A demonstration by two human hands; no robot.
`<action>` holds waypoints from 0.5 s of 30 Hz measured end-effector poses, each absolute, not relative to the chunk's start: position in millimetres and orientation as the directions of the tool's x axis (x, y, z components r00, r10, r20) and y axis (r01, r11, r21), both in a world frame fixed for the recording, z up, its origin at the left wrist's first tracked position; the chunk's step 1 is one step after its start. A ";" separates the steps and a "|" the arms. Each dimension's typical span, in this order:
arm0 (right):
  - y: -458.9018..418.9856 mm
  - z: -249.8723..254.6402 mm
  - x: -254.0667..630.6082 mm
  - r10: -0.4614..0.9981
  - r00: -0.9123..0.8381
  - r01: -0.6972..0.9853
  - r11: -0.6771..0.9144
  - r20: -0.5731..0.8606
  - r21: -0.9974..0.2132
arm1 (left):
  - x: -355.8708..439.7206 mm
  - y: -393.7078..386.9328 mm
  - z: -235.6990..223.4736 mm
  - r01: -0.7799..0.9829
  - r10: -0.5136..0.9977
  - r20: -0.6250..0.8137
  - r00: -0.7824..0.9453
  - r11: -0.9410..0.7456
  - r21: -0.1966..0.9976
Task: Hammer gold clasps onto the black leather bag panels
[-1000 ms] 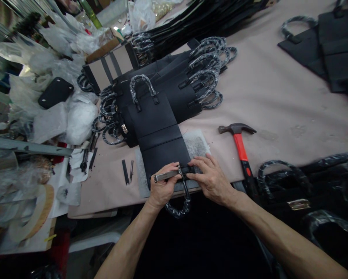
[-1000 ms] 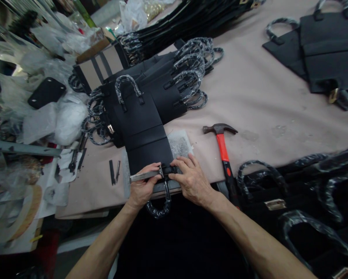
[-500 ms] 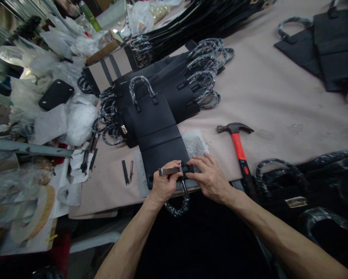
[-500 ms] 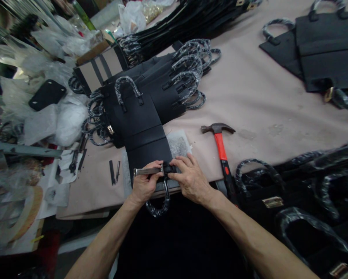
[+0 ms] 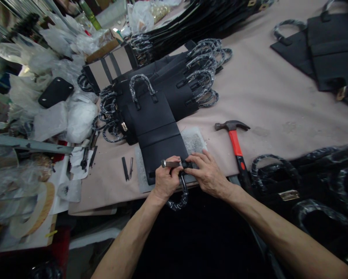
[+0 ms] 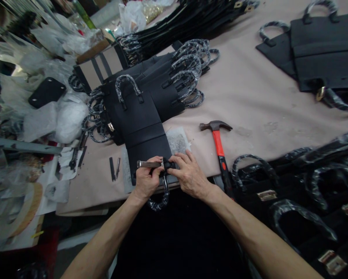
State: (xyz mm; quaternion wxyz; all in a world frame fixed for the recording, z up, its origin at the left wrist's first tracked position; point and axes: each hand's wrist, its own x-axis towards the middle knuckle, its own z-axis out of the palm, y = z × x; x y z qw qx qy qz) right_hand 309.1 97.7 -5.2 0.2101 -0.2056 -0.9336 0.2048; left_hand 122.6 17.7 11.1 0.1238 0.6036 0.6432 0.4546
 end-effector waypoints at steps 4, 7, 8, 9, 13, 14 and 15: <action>97.3 -5.2 308.3 0.482 -0.829 0.312 0.820 0.286 -0.479 | 126.7 21.4 15.9 0.670 0.902 0.362 -0.235 -0.120 0.733; 97.4 -6.5 308.9 0.486 -0.826 0.303 0.810 0.286 -0.502 | 128.2 23.3 18.3 0.661 0.909 0.336 -0.248 -0.095 0.744; 97.6 -6.9 309.3 0.485 -0.825 0.297 0.809 0.289 -0.507 | 127.8 23.4 18.3 0.652 0.907 0.331 -0.259 -0.088 0.753; 97.9 -7.2 309.8 0.483 -0.824 0.290 0.808 0.295 -0.512 | 127.1 23.2 17.9 0.641 0.905 0.325 -0.274 -0.080 0.763; 98.3 -7.7 312.1 0.477 -0.807 0.235 0.800 0.348 -0.552 | 123.8 20.9 14.1 0.601 0.900 0.289 -0.326 -0.039 0.798; 97.8 -7.7 313.0 0.481 -0.793 0.212 0.793 0.374 -0.571 | 123.5 20.4 13.0 0.598 0.900 0.285 -0.330 -0.035 0.801; 96.8 -7.7 314.4 0.495 -0.770 0.193 0.782 0.402 -0.593 | 123.5 20.0 11.9 0.598 0.899 0.286 -0.331 -0.034 0.800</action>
